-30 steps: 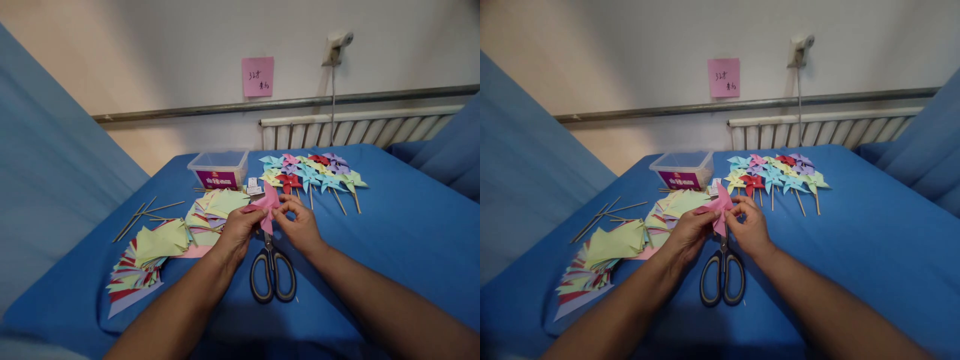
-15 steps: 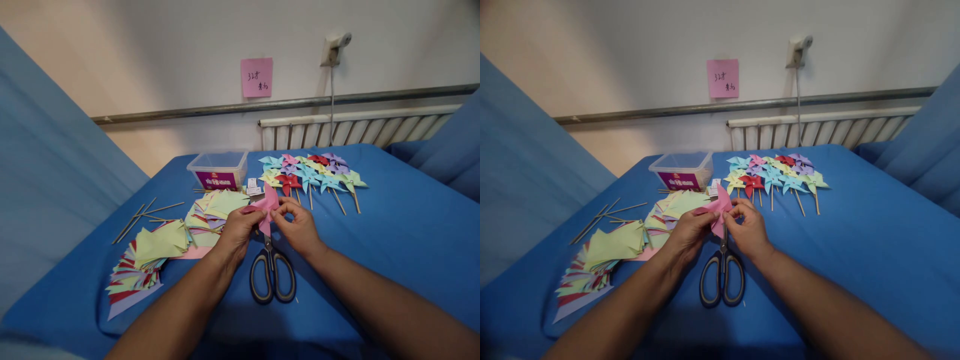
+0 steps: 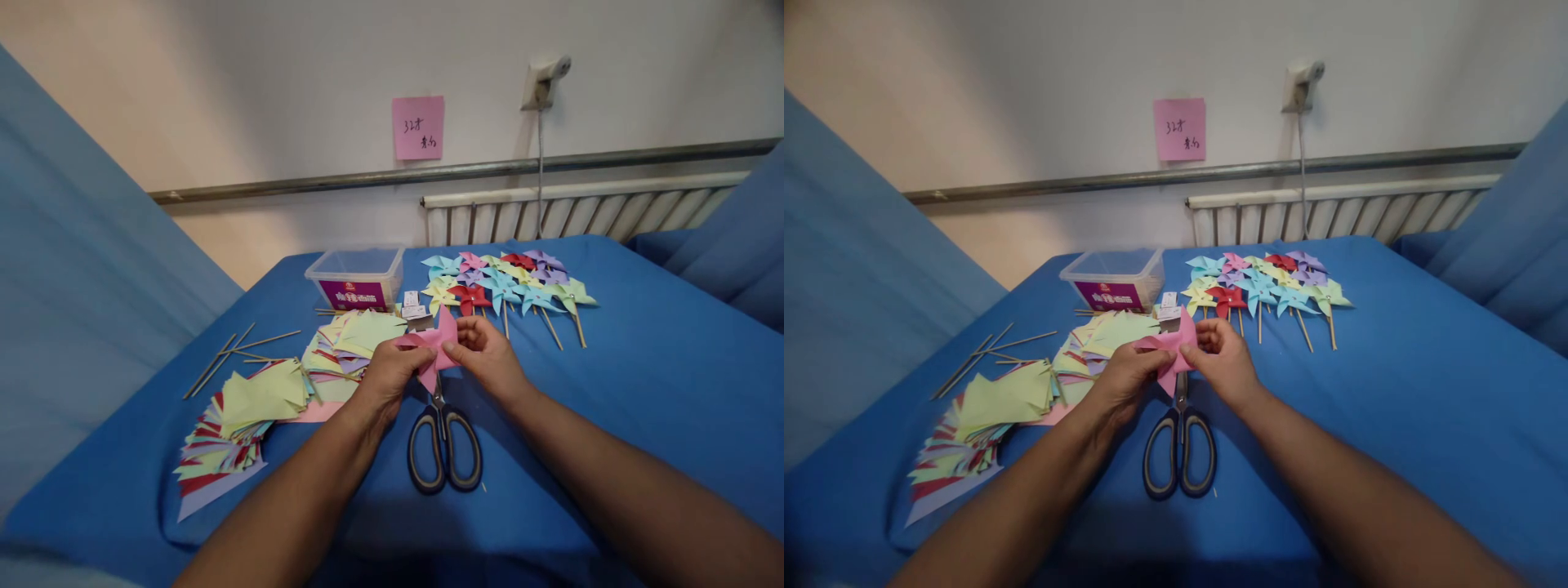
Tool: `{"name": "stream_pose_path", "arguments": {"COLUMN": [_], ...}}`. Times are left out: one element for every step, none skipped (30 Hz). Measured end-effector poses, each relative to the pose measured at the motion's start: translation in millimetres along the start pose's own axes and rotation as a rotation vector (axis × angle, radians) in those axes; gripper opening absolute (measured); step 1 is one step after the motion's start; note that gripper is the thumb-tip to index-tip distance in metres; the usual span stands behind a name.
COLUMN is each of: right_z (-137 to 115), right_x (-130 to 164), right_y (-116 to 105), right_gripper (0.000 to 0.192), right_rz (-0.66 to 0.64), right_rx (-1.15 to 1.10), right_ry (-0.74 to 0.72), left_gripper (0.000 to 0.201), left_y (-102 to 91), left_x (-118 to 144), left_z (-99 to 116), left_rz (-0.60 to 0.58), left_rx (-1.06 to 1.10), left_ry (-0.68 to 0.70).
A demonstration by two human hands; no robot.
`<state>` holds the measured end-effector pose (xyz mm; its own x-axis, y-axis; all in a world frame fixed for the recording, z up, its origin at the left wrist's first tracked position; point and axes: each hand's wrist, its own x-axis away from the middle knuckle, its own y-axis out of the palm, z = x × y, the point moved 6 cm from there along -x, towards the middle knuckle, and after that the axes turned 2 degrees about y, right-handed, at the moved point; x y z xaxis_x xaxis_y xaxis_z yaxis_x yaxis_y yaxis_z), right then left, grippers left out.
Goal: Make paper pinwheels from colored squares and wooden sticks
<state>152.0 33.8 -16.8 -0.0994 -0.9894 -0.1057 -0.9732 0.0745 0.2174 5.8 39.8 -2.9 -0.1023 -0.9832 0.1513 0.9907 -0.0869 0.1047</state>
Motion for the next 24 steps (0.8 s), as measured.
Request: {"name": "stream_pose_path", "arguments": {"right_z": [0.7, 1.0, 1.1, 1.4, 2.0, 2.7, 3.4, 4.1, 4.8, 5.5, 6.2, 6.7, 6.9, 6.6, 5.8, 4.7, 3.5, 2.6, 2.6, 3.6, 5.7, 8.4, 11.5, 14.9], "right_x": [-0.4, -0.6, -0.7, -0.9, -1.3, -1.9, -2.7, -3.5, -4.3, -5.0, -5.6, -6.0, -6.5, -7.2, -8.3, -9.9, -12.2, -15.0, -18.1, -21.4, -24.6, -27.6, -30.0, -31.7], "right_y": [2.9, 5.3, 6.7, 7.3, 7.4, 7.0, 6.4, 5.8, 5.4, 5.3, 5.7, 6.2, 6.5, 6.1, 4.7, 1.8, -2.5, -8.0, -14.0, -20.2, -25.7, -30.0, -33.3, -35.5], "right_gripper": [0.039, 0.039, 0.04, 0.04, 0.04, 0.04, 0.04, 0.04, 0.04, 0.039, 0.039, 0.039, 0.039, 0.039, 0.04, 0.041, 0.041, 0.041, 0.039, 0.037, 0.036, 0.035, 0.033, 0.031], "right_rz": [-0.05, -0.09, -0.116, -0.128, -0.133, -0.131, -0.124, -0.117, -0.111, -0.108, -0.111, -0.117, -0.123, -0.125, -0.117, -0.097, -0.064, -0.02, 0.024, 0.069, 0.102, 0.12, 0.132, 0.136], "right_rx": [-0.036, -0.06, -0.074, -0.082, -0.085, -0.085, -0.084, -0.083, -0.081, -0.076, -0.07, -0.063, -0.058, -0.054, -0.05, -0.044, -0.03, -0.012, 0.016, 0.046, 0.065, 0.088, 0.116, 0.154], "right_ry": [0.031, 0.055, 0.07, 0.081, 0.09, 0.094, 0.092, 0.085, 0.076, 0.067, 0.06, 0.056, 0.052, 0.044, 0.03, 0.011, -0.012, -0.035, -0.054, -0.067, -0.072, -0.078, -0.084, -0.09], "left_gripper": [0.013, 0.012, 0.013, 0.015, 0.018, 0.02, 0.023, 0.025, 0.025, 0.025, 0.023, 0.021, 0.019, 0.018, 0.016, 0.016, 0.016, 0.017, 0.018, 0.019, 0.019, 0.02, 0.02, 0.02], "left_y": [1.1, 2.2, 3.2, 4.0, 4.4, 4.9, 5.6, 6.3, 6.8, 7.0, 6.8, 6.0, 4.5, 2.7, 0.8, -1.6, -4.5, -8.3, -12.9, -18.1, -23.4, -28.3, -32.9, -36.8], "left_x": [0.3, 0.4, 0.3, -0.1, -0.6, -1.3, -2.0, -2.6, -3.1, -3.6, -3.9, -4.2, -4.5, -5.0, -5.8, -6.9, -8.4, -10.3, -12.5, -14.8, -17.1, -19.4, -21.6, -23.6], "left_z": [-0.3, -0.9, -1.6, -2.0, -2.2, -2.2, -2.1, -1.8, -1.2, -0.6, 0.2, 1.2, 2.4, 3.5, 4.4, 5.3, 6.3, 7.5, 9.2, 11.5, 13.9, 16.1, 17.7, 18.6], "left_rz": [-0.019, -0.037, -0.054, -0.065, -0.07, -0.074, -0.082, -0.089, -0.094, -0.095, -0.09, -0.077, -0.057, -0.037, -0.02, -0.006, 0.012, 0.034, 0.064, 0.099, 0.134, 0.162, 0.189, 0.212], "left_rx": [-0.013, -0.018, -0.016, -0.015, -0.018, -0.021, -0.024, -0.025, -0.029, -0.037, -0.052, -0.072, -0.095, -0.112, -0.115, -0.102, -0.073, -0.028, 0.028, 0.097, 0.177, 0.244, 0.294, 0.33], "left_ry": [-0.004, -0.009, -0.013, -0.012, -0.005, 0.003, 0.013, 0.026, 0.041, 0.057, 0.074, 0.093, 0.111, 0.122, 0.127, 0.124, 0.118, 0.11, 0.104, 0.106, 0.113, 0.117, 0.119, 0.114]}}
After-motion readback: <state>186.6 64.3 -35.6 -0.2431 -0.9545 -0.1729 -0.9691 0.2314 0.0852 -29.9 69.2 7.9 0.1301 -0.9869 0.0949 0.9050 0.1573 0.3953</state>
